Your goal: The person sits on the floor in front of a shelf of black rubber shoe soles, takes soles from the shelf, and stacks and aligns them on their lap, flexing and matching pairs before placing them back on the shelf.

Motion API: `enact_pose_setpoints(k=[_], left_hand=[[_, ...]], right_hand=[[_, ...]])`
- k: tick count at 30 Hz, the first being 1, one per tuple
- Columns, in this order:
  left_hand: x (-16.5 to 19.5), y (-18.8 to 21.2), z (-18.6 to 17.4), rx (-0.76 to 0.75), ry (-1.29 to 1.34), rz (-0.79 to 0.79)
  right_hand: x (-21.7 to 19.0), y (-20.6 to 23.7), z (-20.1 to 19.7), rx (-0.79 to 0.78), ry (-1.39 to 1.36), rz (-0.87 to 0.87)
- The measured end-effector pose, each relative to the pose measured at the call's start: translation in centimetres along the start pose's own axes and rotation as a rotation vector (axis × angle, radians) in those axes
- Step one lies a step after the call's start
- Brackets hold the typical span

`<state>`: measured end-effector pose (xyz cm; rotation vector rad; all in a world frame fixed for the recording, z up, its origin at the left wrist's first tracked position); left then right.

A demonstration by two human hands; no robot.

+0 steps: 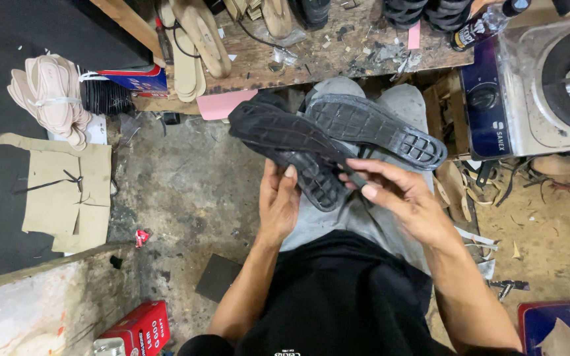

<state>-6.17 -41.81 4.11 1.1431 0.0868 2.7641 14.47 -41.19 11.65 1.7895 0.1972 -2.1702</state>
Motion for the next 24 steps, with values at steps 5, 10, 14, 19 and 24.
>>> enact_pose_setpoints(k=[5, 10, 14, 19, 24], left_hand=[[2.1, -0.1, 0.0, -0.019, 0.109, -0.104], [2.5, -0.2, 0.3, 0.006, 0.168, -0.092], [0.7, -0.2, 0.8, 0.067, 0.135, -0.054], [-1.6, -0.5, 1.5, 0.076, 0.101, -0.071], [-0.9, -0.4, -0.1, 0.124, 0.13, -0.028]], right_hand=[[-3.3, 0.2, -3.2, 0.092, 0.703, -0.376], [-3.7, -0.9, -4.7, 0.102, 1.246, -0.434], [-2.9, 0.0, -1.6, 0.156, 1.122, -0.529], [-1.3, -0.2, 4.0, 0.001, 0.828, -0.481], [-2.0, -0.5, 3.4, 0.043, 0.937, -0.511]])
Point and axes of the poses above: each hand's wrist, its own y-axis away from the middle knuckle, its own z-axis out of the palm, x = y × z, the point moved 4 cm from there along -y, towards the middle knuckle, and after that the axes turned 11 degrees about -z, right-handed, at the moved point
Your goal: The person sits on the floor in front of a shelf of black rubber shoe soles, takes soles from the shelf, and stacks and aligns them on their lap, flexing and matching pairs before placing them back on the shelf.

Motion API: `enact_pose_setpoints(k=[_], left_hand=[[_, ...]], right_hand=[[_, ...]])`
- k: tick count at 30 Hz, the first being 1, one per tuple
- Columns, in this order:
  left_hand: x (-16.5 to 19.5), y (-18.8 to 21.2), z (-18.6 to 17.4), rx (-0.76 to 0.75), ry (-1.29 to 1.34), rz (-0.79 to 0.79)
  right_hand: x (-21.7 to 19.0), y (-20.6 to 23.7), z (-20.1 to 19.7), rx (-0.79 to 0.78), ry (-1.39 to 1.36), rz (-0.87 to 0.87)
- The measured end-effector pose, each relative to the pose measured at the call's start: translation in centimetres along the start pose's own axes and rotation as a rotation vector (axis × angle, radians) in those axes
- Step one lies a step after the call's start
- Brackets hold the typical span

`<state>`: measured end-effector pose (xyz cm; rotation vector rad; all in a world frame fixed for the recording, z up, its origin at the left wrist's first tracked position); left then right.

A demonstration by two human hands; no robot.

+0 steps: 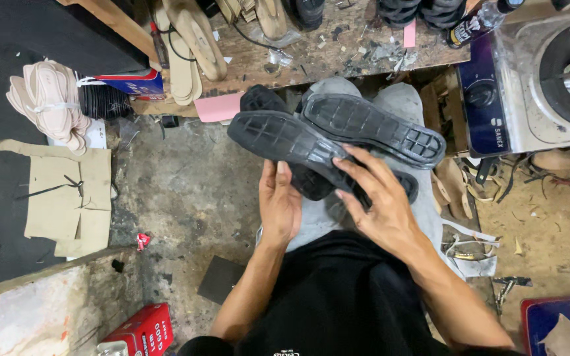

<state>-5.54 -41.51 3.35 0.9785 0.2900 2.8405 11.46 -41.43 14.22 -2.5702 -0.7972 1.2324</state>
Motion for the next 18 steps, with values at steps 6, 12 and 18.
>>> enact_pose_setpoints(k=[6, 12, 18], left_hand=[[1.4, 0.0, -1.7, 0.125, 0.081, 0.015], [2.4, 0.8, 0.2, 0.093, -0.082, 0.092], [1.3, 2.0, 4.7, 0.004, -0.165, 0.158]], right_hand=[[2.9, 0.3, -4.3, 0.03, 0.188, 0.014], [2.3, 0.2, -4.7, 0.101, 0.29, 0.002], [-1.4, 0.1, -0.9, 0.005, 0.01, -0.064]])
Point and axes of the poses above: each hand's wrist, its own y-axis away from the middle knuckle, its own z-axis out of the palm, x = y × z, the point moved 4 cm from there along -y, towards the middle knuckle, and after that the axes turned 11 degrees about -z, right-handed, at the moved point
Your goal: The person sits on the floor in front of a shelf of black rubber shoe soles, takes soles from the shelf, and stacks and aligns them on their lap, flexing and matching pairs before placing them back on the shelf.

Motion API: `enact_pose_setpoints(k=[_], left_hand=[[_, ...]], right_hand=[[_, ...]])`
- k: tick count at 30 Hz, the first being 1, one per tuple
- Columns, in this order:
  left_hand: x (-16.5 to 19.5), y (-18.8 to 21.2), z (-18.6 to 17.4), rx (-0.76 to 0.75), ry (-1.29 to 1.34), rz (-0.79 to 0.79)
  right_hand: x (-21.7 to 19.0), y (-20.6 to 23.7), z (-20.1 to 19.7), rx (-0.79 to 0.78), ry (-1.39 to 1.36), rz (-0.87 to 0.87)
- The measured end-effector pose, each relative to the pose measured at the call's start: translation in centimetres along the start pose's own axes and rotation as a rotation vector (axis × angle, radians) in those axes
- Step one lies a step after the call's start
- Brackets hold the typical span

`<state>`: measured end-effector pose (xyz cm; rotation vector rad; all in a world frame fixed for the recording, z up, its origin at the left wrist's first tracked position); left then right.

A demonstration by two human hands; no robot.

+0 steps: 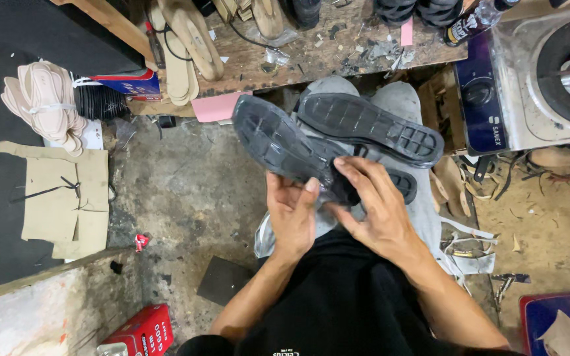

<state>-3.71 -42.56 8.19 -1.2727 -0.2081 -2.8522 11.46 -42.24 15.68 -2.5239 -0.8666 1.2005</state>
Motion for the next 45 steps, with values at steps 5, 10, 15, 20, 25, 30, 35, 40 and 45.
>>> enact_pose_setpoints(k=[5, 10, 15, 20, 25, 30, 35, 40, 45], left_hand=[[1.6, -2.7, -3.0, 0.192, 0.103, -0.154], [-0.1, -2.8, -5.0, 0.095, -0.339, -0.113], [-2.3, -4.5, -7.9, 0.127, -1.109, 0.062], [-3.3, -6.6, -8.3, 0.0, -0.864, -0.22], [-1.0, -5.0, -7.0, -0.137, -0.811, -0.413], [1.3, -1.8, -5.7, -0.218, -0.903, -0.112], [0.5, -0.7, -4.0, -0.318, -1.1, 0.031], [0.5, -0.3, -3.1, -0.345, -1.081, 0.057], [0.5, -0.6, -2.9, -0.279, -1.119, -0.064]], right_hand=[[1.3, 1.2, -3.2, -0.017, 0.107, 0.059], [2.2, 3.9, -5.2, -0.055, 0.186, 0.174], [4.3, 7.3, -4.9, 0.127, 0.192, 0.474], [7.0, 9.3, -2.2, 0.069, 0.058, 0.635], [7.3, 10.3, -2.6, 0.087, 0.003, 0.591], [5.8, 11.9, -3.5, 0.081, 0.074, 0.473], [6.6, 11.6, -0.8, 0.146, 0.065, 0.334], [6.3, 12.8, 0.0, 0.256, 0.11, 0.357], [6.3, 12.0, -0.2, 0.156, 0.136, 0.274]])
Point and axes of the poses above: each hand's wrist, its own y-axis away from the middle knuckle, its own z-axis out of the palm, x = y × z, the point moved 4 cm from there along -y, towards the middle knuckle, and after that the axes turned 11 degrees about -z, right-handed, at the moved point
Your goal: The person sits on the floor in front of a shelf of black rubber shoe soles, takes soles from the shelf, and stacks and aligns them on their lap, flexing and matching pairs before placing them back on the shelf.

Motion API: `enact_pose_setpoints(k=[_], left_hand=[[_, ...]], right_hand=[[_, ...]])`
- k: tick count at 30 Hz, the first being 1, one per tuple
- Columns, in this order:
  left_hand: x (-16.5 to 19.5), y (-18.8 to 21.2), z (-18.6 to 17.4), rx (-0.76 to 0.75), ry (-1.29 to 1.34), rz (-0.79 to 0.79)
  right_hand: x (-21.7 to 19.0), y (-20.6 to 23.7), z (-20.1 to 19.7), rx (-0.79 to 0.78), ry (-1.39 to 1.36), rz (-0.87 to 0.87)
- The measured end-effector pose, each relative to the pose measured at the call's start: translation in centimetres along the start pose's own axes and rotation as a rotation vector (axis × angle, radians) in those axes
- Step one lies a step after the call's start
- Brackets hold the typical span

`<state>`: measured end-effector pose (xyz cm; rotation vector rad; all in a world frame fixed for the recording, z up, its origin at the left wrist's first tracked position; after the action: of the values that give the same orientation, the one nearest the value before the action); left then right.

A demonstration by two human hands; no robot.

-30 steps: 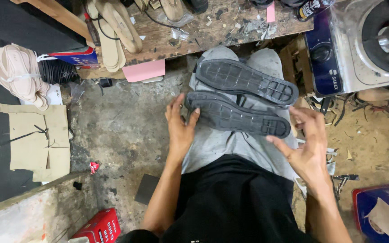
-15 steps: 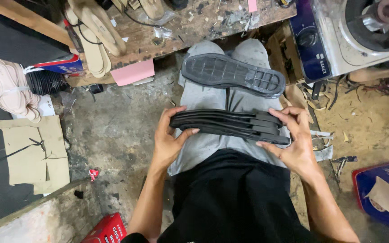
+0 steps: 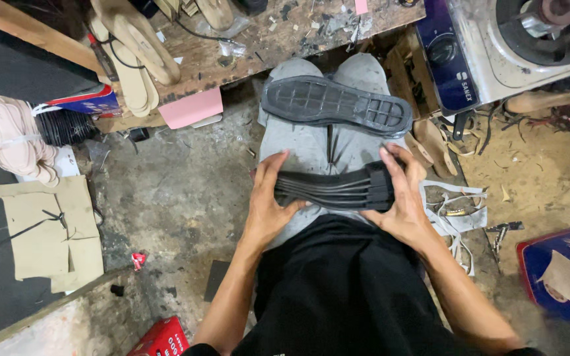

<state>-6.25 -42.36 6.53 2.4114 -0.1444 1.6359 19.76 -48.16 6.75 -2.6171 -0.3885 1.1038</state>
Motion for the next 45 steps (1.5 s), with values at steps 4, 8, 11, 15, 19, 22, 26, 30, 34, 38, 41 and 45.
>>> enact_pose_setpoints(k=[4, 8, 11, 15, 19, 22, 26, 30, 34, 38, 41, 45], left_hand=[[-0.1, 0.2, -0.4, 0.003, 0.023, 0.033], [-0.8, 0.4, 0.3, 0.026, -0.044, 0.077], [-1.4, -0.1, 1.1, 0.043, -0.056, 0.087], [-1.4, -0.2, 1.1, 0.07, -0.009, 0.088], [-0.7, -0.4, 1.2, 0.097, -0.097, 0.122], [-0.6, -0.6, 1.3, 0.092, -0.056, 0.038], [0.0, -0.6, 1.0, 0.069, -0.057, -0.001], [2.1, -1.0, 0.6, 0.096, -0.467, 0.148], [4.6, -1.2, 4.4, -0.163, -0.687, 0.283], [6.3, -2.8, 9.7, -0.265, -0.672, 0.382], [6.4, -3.3, 10.8, -0.29, -0.647, 0.429], [5.9, -3.5, 11.6, -0.332, -0.708, 0.399]], right_hand=[[0.0, -0.1, -1.1, 0.057, -0.04, 0.011], [1.2, 0.1, -0.7, -0.013, -0.027, 0.099], [2.1, 0.2, -0.4, -0.025, -0.056, 0.119], [2.0, 0.2, -0.5, 0.022, -0.049, 0.048], [1.9, 0.1, 0.0, 0.046, -0.029, 0.075], [2.0, 0.4, 0.0, 0.087, -0.086, 0.163], [2.3, 0.4, 0.0, 0.118, -0.138, 0.12], [2.9, -0.1, 0.2, 0.057, -0.071, 0.081], [3.4, 0.3, 0.6, 0.023, -0.135, 0.061], [4.1, 1.7, 1.1, 0.094, -0.392, 0.087], [5.5, 2.7, 0.5, 0.498, -0.608, 0.226], [5.3, 3.8, -0.9, 0.733, -0.401, 0.322]])
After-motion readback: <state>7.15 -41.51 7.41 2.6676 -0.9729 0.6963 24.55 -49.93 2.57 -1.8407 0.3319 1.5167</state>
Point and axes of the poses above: each hand's wrist, its own y-axis away from the middle knuckle, its own z-axis out of the palm, x = y × z, the point moved 4 cm from there along -y, towards the middle knuckle, and after that the axes turned 11 degrees about -z, right-handed, at the moved point
